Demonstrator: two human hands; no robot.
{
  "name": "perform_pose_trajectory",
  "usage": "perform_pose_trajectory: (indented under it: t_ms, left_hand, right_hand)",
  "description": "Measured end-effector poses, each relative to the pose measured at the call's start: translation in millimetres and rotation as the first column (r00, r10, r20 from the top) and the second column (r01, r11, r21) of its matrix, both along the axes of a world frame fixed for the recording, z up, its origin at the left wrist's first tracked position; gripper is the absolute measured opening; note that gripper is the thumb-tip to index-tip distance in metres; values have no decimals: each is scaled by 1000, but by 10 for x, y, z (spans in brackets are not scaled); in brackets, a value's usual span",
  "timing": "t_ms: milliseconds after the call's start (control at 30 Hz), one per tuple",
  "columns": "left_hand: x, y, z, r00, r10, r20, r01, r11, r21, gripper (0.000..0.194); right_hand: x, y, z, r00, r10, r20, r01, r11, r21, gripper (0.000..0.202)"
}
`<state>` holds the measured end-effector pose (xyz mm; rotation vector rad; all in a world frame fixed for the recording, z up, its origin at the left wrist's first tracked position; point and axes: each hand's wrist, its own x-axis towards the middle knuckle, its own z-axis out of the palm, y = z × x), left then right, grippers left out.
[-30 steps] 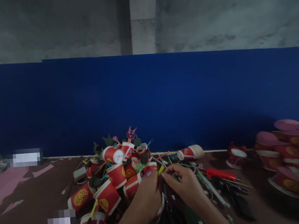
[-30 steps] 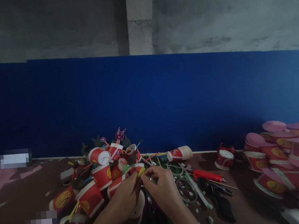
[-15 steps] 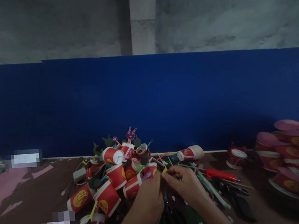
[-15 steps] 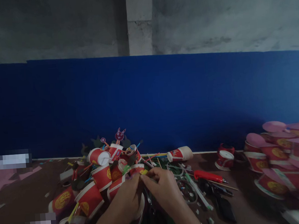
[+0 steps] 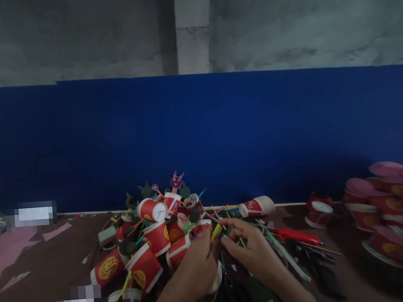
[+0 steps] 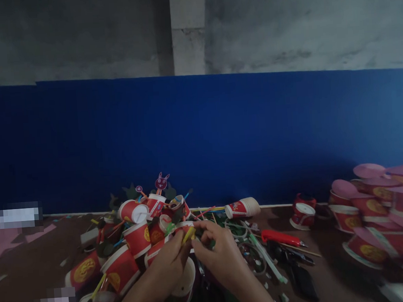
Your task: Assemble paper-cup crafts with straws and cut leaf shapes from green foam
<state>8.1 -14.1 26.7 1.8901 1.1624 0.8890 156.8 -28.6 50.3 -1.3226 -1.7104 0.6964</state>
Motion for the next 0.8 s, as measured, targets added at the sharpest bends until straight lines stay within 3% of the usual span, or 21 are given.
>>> perform_pose_trajectory:
  t_ms: [167, 300, 467, 800]
  left_hand:
    - [-19, 5, 29, 997, -3, 74, 5, 1000, -24, 16]
    - [-3, 5, 74, 986, -27, 163, 41, 996, -82, 21]
    - [22, 8, 91, 967, -34, 252, 91, 972, -217, 17]
    - [12, 20, 56, 908, -50, 417, 207, 917, -340, 13]
  right_hand:
    - [-18, -64, 52, 999, -54, 2, 53, 994, 94, 32]
    - [-18, -102, 70, 989, -128, 74, 112, 976, 185, 31]
    - [-13, -108, 62, 967, -161, 196, 119, 971, 209, 29]
    - [-5, -127, 74, 959, -177, 222, 120, 961, 248, 29]
